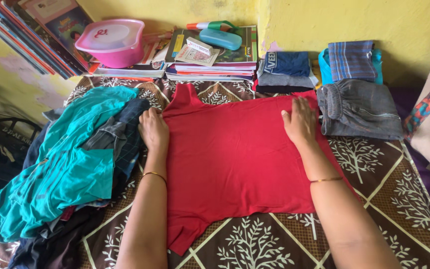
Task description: The person folds a pair of grey shorts and then a red shirt by hand on a table, smoothing the fabric with their hands.
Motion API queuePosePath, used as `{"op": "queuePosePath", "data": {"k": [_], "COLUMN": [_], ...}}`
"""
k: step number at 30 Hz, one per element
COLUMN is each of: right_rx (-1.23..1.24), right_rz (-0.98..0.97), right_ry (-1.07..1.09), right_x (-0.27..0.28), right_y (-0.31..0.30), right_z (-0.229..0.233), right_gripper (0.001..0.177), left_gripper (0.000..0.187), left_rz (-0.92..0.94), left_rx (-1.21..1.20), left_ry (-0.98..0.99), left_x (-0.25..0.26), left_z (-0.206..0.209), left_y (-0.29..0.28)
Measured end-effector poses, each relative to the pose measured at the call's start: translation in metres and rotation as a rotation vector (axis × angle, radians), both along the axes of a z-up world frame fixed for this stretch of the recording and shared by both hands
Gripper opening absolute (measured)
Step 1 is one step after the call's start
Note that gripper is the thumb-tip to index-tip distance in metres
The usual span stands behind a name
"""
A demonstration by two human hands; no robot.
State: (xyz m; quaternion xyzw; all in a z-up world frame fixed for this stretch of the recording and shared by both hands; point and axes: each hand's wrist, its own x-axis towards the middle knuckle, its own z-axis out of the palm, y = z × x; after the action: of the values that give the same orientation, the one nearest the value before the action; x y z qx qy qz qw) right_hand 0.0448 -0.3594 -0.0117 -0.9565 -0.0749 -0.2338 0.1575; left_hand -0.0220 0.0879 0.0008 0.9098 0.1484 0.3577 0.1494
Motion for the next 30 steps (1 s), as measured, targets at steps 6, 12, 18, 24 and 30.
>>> {"op": "queuePosePath", "data": {"k": [6, 12, 18, 24, 30], "right_rx": [0.247, -0.082, -0.280, -0.296, -0.269], "right_rz": [0.524, 0.901, 0.921, 0.909, 0.908], "right_ry": [0.157, 0.280, 0.372, 0.397, 0.405], "right_x": [-0.063, -0.096, -0.111, -0.113, -0.114], "right_y": [0.123, 0.250, 0.276, 0.276, 0.276], "right_z": [0.054, 0.059, 0.059, 0.063, 0.064], "right_gripper": [0.043, 0.064, 0.076, 0.075, 0.075], "left_gripper": [0.015, 0.040, 0.032, 0.035, 0.055], "left_rz": [-0.044, -0.092, -0.293, -0.258, -0.405], "left_rx": [-0.104, -0.066, -0.159, -0.328, -0.356], "left_ry": [0.170, 0.470, 0.410, 0.433, 0.393], "left_x": [0.017, 0.038, 0.067, 0.081, 0.063], "left_z": [-0.004, 0.016, -0.008, -0.029, -0.013], "left_y": [0.036, 0.046, 0.065, 0.061, 0.064]}}
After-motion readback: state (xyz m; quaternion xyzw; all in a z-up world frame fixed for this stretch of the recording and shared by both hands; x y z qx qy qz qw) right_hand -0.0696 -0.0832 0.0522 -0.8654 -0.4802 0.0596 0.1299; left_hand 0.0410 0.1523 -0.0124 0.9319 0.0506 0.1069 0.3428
